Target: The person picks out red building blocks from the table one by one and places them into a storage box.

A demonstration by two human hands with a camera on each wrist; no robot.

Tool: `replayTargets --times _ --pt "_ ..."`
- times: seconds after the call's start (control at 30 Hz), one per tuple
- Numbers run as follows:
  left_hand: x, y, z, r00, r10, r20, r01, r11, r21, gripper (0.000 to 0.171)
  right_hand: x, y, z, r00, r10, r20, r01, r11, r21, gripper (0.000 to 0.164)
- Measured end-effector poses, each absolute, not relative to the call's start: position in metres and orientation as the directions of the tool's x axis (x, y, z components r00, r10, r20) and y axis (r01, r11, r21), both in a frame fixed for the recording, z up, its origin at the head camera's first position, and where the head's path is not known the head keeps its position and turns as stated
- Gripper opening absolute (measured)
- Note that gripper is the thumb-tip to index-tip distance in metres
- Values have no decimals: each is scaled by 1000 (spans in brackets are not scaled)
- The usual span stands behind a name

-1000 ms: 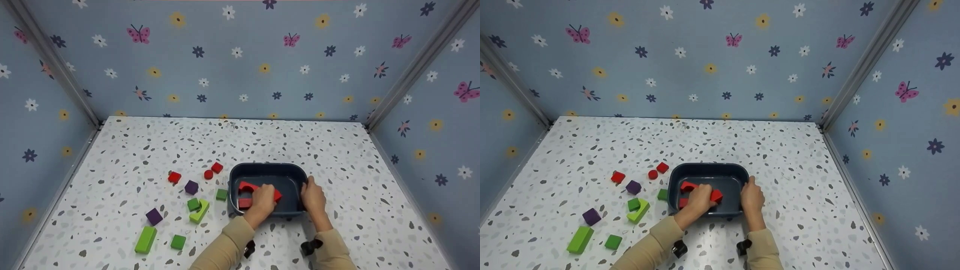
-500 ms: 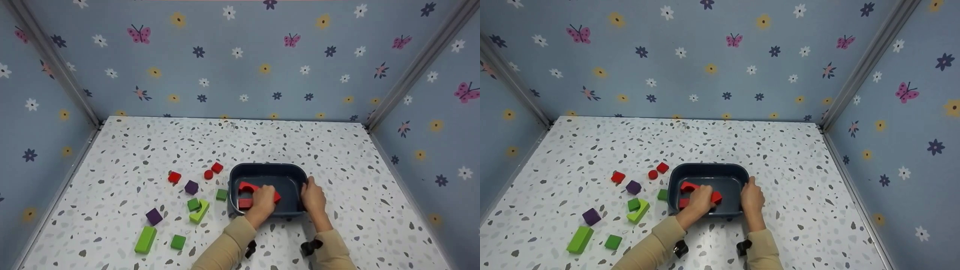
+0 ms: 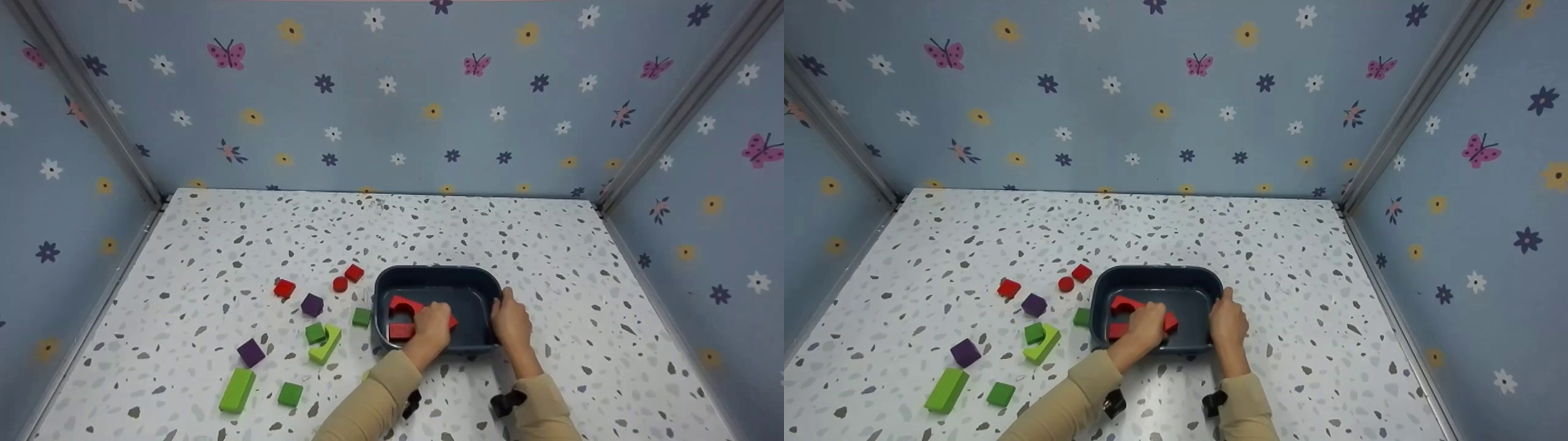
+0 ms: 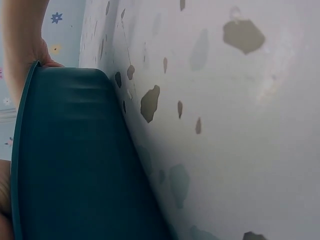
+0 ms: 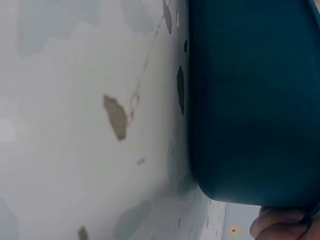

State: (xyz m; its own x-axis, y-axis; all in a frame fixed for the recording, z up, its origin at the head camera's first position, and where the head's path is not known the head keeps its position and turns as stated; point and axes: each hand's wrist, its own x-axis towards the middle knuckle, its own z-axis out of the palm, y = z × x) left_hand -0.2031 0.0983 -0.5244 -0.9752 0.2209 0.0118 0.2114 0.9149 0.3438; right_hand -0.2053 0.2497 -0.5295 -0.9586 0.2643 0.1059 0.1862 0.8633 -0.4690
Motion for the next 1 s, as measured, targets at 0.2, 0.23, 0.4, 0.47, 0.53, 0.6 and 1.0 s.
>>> replayTargets --times 0.2,0.23,0.4,0.47,0.53,0.6,1.0 --pt "-204 99 -523 -977 214 -28 193 924 331 12 -206 250 -529 -959 269 88 200 863 -464 16" --pt "-204 99 -522 -976 214 -32 192 925 328 12 -207 249 -529 -959 270 86 201 863 -464 16" --pt "-202 98 -519 -976 216 -29 197 932 305 16 -207 250 -529 -960 268 83 201 863 -463 15" --pt "-201 98 -518 -976 218 -26 200 933 301 17 -207 250 -530 -959 269 86 200 862 -466 15" --pt "-201 98 -516 -975 220 -21 203 931 302 18 -206 250 -530 -959 266 100 191 864 -466 15" --pt "-200 97 -513 -975 222 -16 206 930 305 20 -206 250 -531 -958 260 124 175 868 -464 15" --pt "-200 86 -497 -972 235 12 224 905 362 29 -206 250 -531 -959 249 134 162 872 -462 15"
